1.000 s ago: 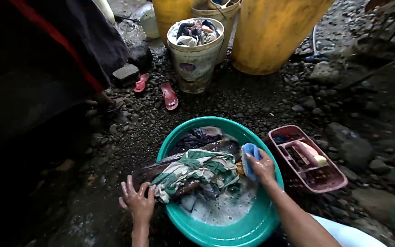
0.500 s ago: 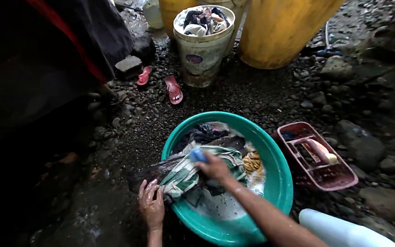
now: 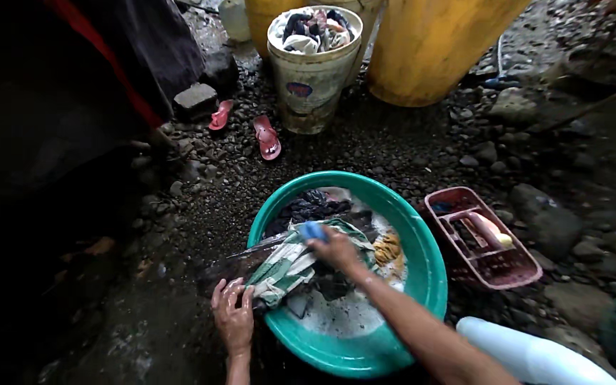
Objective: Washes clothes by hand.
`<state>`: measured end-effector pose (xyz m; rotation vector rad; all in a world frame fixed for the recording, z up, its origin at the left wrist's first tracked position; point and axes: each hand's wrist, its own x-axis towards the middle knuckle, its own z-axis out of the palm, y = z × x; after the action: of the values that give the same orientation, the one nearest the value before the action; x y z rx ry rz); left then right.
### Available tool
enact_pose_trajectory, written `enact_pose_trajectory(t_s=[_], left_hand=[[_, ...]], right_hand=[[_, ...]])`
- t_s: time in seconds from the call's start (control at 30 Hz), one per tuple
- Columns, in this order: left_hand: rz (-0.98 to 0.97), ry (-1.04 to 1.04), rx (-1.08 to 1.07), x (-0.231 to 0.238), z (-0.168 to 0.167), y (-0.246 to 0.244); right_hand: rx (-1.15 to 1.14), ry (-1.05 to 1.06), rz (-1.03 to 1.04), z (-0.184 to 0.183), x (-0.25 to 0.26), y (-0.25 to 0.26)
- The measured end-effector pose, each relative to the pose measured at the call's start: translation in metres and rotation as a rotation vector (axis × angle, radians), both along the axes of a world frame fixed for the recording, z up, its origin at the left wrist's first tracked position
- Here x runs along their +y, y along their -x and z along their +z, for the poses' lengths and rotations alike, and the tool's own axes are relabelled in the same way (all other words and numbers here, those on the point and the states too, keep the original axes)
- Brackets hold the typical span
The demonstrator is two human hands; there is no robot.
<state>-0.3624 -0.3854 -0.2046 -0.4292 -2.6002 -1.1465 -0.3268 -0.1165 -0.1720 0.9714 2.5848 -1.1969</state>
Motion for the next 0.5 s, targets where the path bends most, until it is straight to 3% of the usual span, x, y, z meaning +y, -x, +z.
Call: enact_pose_trajectory(t_s=[0.07, 0.13, 0.23, 0.3, 0.33, 0.4, 0.5], left_hand=[[0.0, 0.007, 0.023, 0.002, 0.0, 0.003], [0.013, 0.004, 0.034, 0.005, -0.003, 0.001], [0.042, -0.033, 0.034, 0.005, -0.003, 0.002], [0.065, -0.137, -0.165, 0.004, 0.009, -0.011], [0.072, -0.165, -0.233, 0.004, 0.012, -0.014], [0.032, -0.046, -0.032, 0.0, 0.002, -0.001], [-0.004, 0.019, 0.036, 0.001, -0.002, 0.001]], right_hand=[[-0.123, -0.118, -0.14, -0.009, 0.06, -0.019], [-0.186, -0.117, -0.166, 0.011, 0.056, -0.014], [0.055, 0.129, 0.087, 0.054, -0.056, 0.016], [0.088, 0.282, 0.381, 0.063, -0.126, 0.03], [0.06, 0.294, 0.465, 0.059, -0.137, 0.036], [0.051, 0.228, 0.344, 0.033, -0.1, 0.037], [-0.066, -0.034, -0.006, -0.002, 0.023, 0.005]])
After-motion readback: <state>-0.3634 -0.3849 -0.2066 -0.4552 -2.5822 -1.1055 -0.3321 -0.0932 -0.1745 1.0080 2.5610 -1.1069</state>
